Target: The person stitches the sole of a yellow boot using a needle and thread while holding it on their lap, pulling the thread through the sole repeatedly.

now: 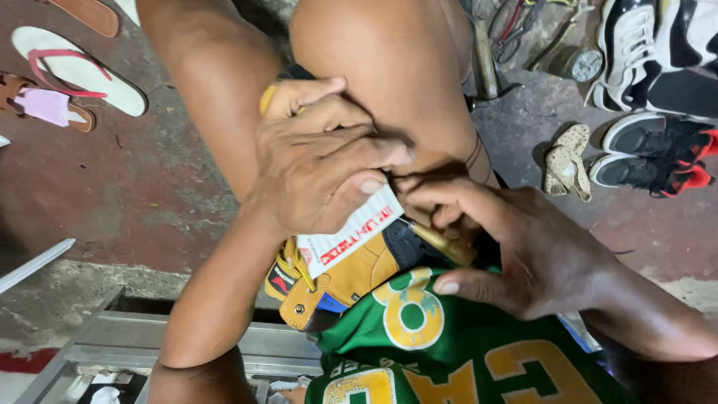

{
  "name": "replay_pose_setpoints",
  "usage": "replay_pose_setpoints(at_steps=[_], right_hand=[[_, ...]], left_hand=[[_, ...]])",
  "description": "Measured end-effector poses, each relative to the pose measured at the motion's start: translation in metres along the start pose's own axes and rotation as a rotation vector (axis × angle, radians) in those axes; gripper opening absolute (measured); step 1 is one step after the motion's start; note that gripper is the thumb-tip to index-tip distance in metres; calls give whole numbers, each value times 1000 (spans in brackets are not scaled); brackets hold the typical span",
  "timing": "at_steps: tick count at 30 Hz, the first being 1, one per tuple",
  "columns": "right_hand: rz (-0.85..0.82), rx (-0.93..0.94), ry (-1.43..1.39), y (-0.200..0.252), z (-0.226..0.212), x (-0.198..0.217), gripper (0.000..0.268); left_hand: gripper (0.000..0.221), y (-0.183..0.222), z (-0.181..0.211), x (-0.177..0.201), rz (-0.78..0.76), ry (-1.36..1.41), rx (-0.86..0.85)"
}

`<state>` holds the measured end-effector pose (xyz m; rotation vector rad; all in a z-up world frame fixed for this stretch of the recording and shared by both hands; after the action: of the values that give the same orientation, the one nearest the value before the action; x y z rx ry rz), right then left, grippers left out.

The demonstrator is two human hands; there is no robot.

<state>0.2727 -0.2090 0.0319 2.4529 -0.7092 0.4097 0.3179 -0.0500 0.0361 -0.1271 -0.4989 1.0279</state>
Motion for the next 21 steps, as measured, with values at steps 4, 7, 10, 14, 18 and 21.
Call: replay_pose_setpoints(at_steps=[4, 7, 10, 14, 18, 21], right_hand=[[-79, -189, 66, 7, -2, -23, 85], [57, -182, 418, 5, -13, -12, 62], [58, -163, 467, 1, -18, -17, 41], [118, -97, 525, -2, -29, -15, 34], [246, -33, 517, 1, -48, 3, 54], [229, 152, 631, -2, -72, -5, 58]], left_hand=[[35, 7, -6, 1, 41, 94, 66], [35, 5, -5, 2, 73, 141, 39], [32, 6, -6, 2, 82, 118, 42], [30, 8, -4, 2, 89, 119, 29], [28, 3, 7, 7, -6, 104, 5], [35, 2, 22, 18, -50, 108, 67]])
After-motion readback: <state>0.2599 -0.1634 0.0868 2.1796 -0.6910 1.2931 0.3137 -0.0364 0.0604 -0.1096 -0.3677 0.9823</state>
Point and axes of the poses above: each hand's wrist, its own y-axis away from the middle knuckle, its own x-axis out of the back of the hand, z = x × y, the point moved 9 cm from there along -y, towards the middle knuckle, and after that the axes turned 15 degrees about y, right-handed, at the moved point
